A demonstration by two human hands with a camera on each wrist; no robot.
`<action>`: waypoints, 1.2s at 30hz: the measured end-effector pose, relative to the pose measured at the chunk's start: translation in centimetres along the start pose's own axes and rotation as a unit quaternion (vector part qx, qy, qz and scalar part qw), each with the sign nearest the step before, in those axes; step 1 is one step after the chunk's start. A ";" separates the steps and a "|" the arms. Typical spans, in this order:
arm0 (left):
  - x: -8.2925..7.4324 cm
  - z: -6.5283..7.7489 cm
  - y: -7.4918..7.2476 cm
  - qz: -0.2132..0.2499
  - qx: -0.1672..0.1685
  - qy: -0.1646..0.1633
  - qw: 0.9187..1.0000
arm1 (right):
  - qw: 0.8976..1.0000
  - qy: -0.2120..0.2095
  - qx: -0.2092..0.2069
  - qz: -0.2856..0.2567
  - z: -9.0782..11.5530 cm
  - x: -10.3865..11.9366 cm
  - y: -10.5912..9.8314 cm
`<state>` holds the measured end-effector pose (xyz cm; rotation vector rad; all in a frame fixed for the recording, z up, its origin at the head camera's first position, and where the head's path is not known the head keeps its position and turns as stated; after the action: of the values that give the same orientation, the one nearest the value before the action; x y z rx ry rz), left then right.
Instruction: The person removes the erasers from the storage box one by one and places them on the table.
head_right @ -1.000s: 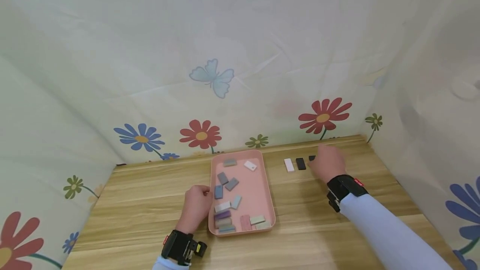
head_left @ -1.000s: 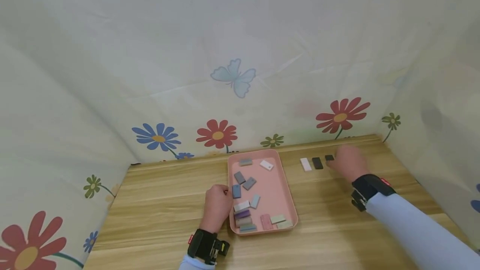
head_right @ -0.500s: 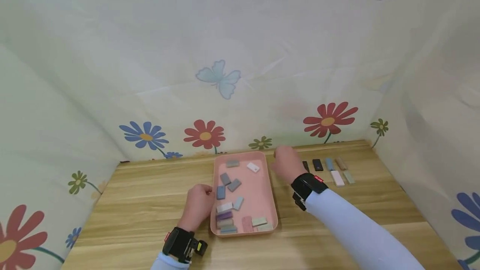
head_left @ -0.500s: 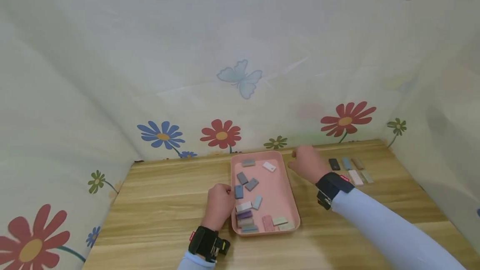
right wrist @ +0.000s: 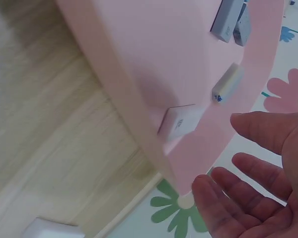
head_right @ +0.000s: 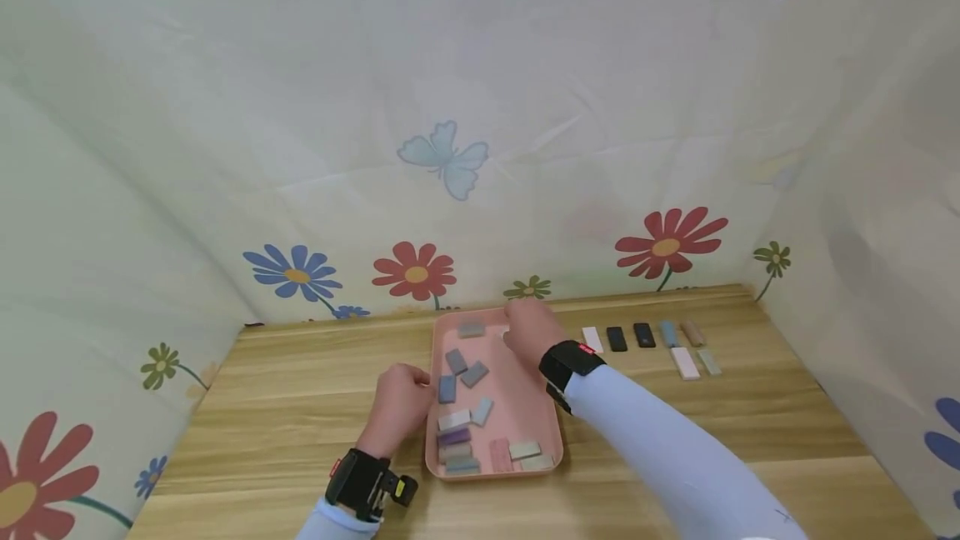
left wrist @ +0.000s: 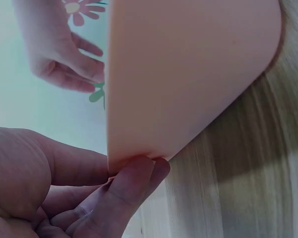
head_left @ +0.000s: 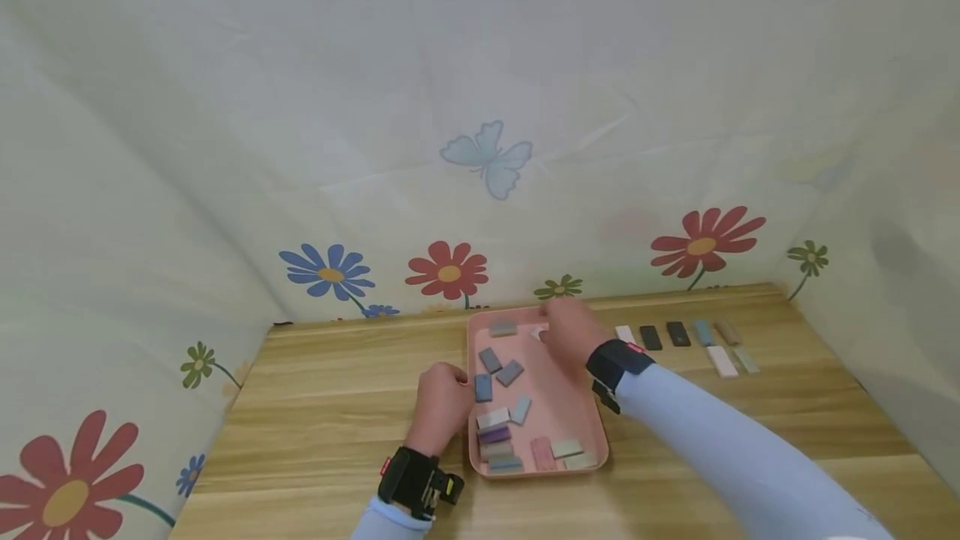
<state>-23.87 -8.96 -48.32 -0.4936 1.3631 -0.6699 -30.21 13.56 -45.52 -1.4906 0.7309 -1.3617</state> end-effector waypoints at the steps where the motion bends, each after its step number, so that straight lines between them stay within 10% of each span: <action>1: 0.0 0.0 0.0 0.001 0.000 -0.002 1.000 | 1.000 -0.004 -0.004 0.006 -0.1 0.2 0.1; 11: -0.1 0.2 0.5 0.014 0.006 -0.007 1.000 | 0.999 -0.012 0.030 -0.037 -1.3 0.2 2.6; 21: -0.5 0.4 0.4 0.020 -0.008 0.002 1.000 | 0.997 -0.008 0.040 0.073 -1.5 0.0 2.7; 36: 0.1 0.3 0.3 0.021 -0.013 -0.016 1.000 | 0.994 -0.066 0.070 0.051 0.3 1.0 2.6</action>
<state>-23.54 -8.80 -48.51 -0.4940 1.3507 -0.6088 -29.27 11.78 -47.53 -1.3985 0.6067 -1.1995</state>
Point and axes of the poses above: each hand's wrist, its own z-axis away from the middle knuckle, its own y-axis out of the palm, x = y × z, the point moved 1 cm from there along -z, towards the middle knuckle, and after that the axes turned 6 degrees about x, right-handed, at the moved point
